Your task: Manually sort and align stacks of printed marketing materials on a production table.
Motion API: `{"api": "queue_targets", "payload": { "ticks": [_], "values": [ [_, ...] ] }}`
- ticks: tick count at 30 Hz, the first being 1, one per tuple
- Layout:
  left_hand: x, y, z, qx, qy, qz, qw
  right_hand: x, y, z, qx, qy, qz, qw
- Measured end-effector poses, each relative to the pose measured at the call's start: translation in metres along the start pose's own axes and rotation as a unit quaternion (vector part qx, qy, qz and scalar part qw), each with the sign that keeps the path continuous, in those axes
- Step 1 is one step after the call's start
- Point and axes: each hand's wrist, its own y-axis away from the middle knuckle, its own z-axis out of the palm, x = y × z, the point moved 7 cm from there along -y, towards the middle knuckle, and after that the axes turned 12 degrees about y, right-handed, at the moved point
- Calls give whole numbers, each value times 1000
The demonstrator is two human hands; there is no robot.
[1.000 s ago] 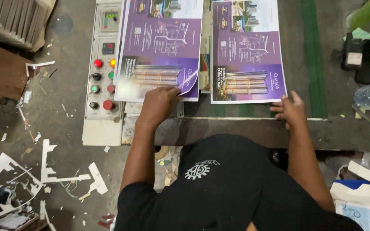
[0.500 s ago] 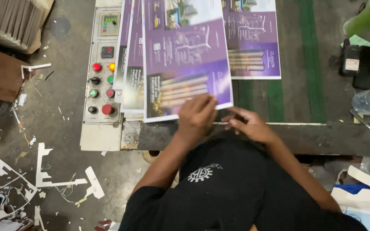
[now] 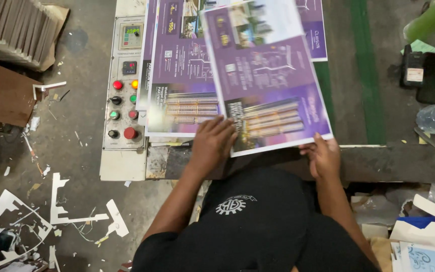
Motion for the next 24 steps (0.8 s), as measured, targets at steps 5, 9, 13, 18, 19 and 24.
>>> {"api": "queue_targets", "payload": {
  "ticks": [5, 9, 13, 18, 19, 24],
  "values": [
    [-6, -13, -26, -54, -57, 2, 997, 29, 9, -59, 84, 8, 12, 996],
    [-47, 10, -6, -30, -197, -5, 980, 36, 26, -79, 123, 28, 30, 991],
    [-44, 6, -32, 48, -96, -52, 993, 36, 24, -84, 125, 67, 47, 989],
    [-8, -17, -71, 114, -26, -29, 993, 22, 9, -66, 97, 118, 75, 986],
    [-6, -20, -76, 113, -27, -31, 993, 23, 4, -67, 95, 118, 77, 986],
    [-3, -31, -67, -36, -14, -16, 999, 8, -34, -55, 65, 148, 62, 985]
  ]
}}
